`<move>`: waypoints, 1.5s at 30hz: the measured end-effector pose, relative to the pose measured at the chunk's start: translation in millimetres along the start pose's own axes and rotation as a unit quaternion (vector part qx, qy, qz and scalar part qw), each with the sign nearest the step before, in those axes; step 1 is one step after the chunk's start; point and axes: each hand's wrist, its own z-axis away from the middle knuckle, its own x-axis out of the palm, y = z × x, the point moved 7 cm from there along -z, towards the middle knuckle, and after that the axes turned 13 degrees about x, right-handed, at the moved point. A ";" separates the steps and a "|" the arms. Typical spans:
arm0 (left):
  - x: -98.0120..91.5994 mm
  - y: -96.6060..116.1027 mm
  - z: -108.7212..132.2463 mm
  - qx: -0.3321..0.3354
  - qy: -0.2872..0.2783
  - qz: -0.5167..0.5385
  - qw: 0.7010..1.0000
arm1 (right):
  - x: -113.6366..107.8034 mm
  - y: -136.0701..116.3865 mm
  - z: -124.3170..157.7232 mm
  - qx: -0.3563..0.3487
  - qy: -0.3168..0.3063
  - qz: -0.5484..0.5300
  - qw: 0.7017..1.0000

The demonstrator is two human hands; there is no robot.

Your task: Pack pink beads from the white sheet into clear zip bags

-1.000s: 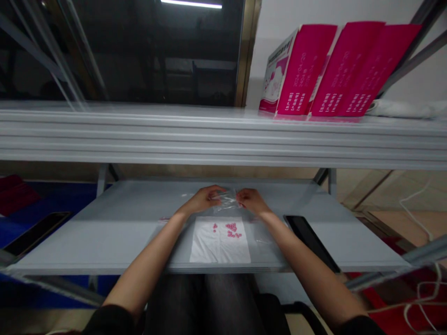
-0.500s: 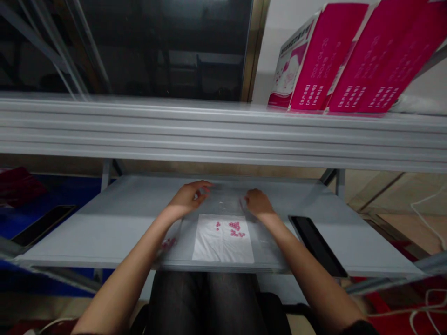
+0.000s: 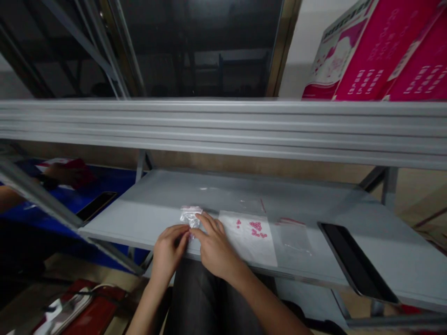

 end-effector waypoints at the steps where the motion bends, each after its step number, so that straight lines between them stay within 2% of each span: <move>1: -1.3 2.5 0.6 0.000 0.014 -0.001 1.000 | -5.3 5.9 4.2 0.020 0.026 -0.041 0.999; 3: -4.4 10.8 1.0 0.000 0.045 0.000 0.999 | -17.5 23.5 14.7 0.081 0.077 -0.138 0.984; 5: -6.4 24.8 1.8 0.011 0.077 0.015 0.997 | -25.3 47.1 25.3 0.172 0.088 -0.262 0.945; 7: -4.8 43.6 3.5 0.042 0.096 0.051 0.993 | -26.7 67.1 33.5 0.253 0.049 -0.410 0.875; 9: 0.0 62.9 5.9 0.077 0.097 0.092 0.988 | -31.2 79.3 38.4 0.296 0.024 -0.522 0.800; 10: 3.1 71.2 7.3 0.091 0.091 0.108 0.986 | -36.7 83.4 39.5 0.300 0.028 -0.546 0.782; 11: 6.1 77.7 8.8 0.098 0.082 0.119 0.985 | -43.7 87.3 40.4 0.299 0.043 -0.551 0.778; 14: 11.2 85.7 14.5 0.085 0.061 0.147 0.984 | -59.5 95.8 45.6 0.297 0.078 -0.510 0.804; 17: 7.4 83.5 21.9 0.041 0.066 0.165 0.983 | -56.3 97.4 55.5 0.298 0.035 -0.504 0.810; 20: 3.5 83.1 28.2 0.013 0.063 0.181 0.981 | -46.9 96.1 69.1 0.302 -0.013 -0.538 0.787; 24: 5.5 80.5 33.7 -0.033 0.045 0.213 0.975 | -39.7 94.1 85.9 0.331 -0.042 -0.583 0.741; 28: 2.6 69.2 40.8 -0.142 0.084 0.247 0.955 | -42.2 89.4 100.5 0.345 -0.019 -0.618 0.706; 31: -2.9 78.1 41.2 -0.165 0.100 0.260 0.946 | -40.3 82.5 110.5 0.341 0.006 -0.614 0.711; 33: 1.6 97.7 36.5 -0.123 0.047 0.283 0.950 | -35.6 76.4 114.7 0.335 0.014 -0.600 0.726; 35: 12.7 119.5 34.2 -0.078 -0.032 0.317 0.945 | -28.9 69.2 116.4 0.325 0.005 -0.588 0.740; 37: 22.4 132.3 35.5 -0.065 -0.077 0.330 0.939 | -22.9 62.2 116.4 0.311 -0.016 -0.582 0.751; 42: 42.0 133.8 44.7 -0.121 -0.143 0.342 0.921 | -19.5 60.8 119.6 0.310 -0.028 -0.569 0.761; 45: 48.0 133.3 47.6 -0.136 -0.169 0.359 0.908 | -22.6 63.0 122.3 0.308 -0.030 -0.542 0.781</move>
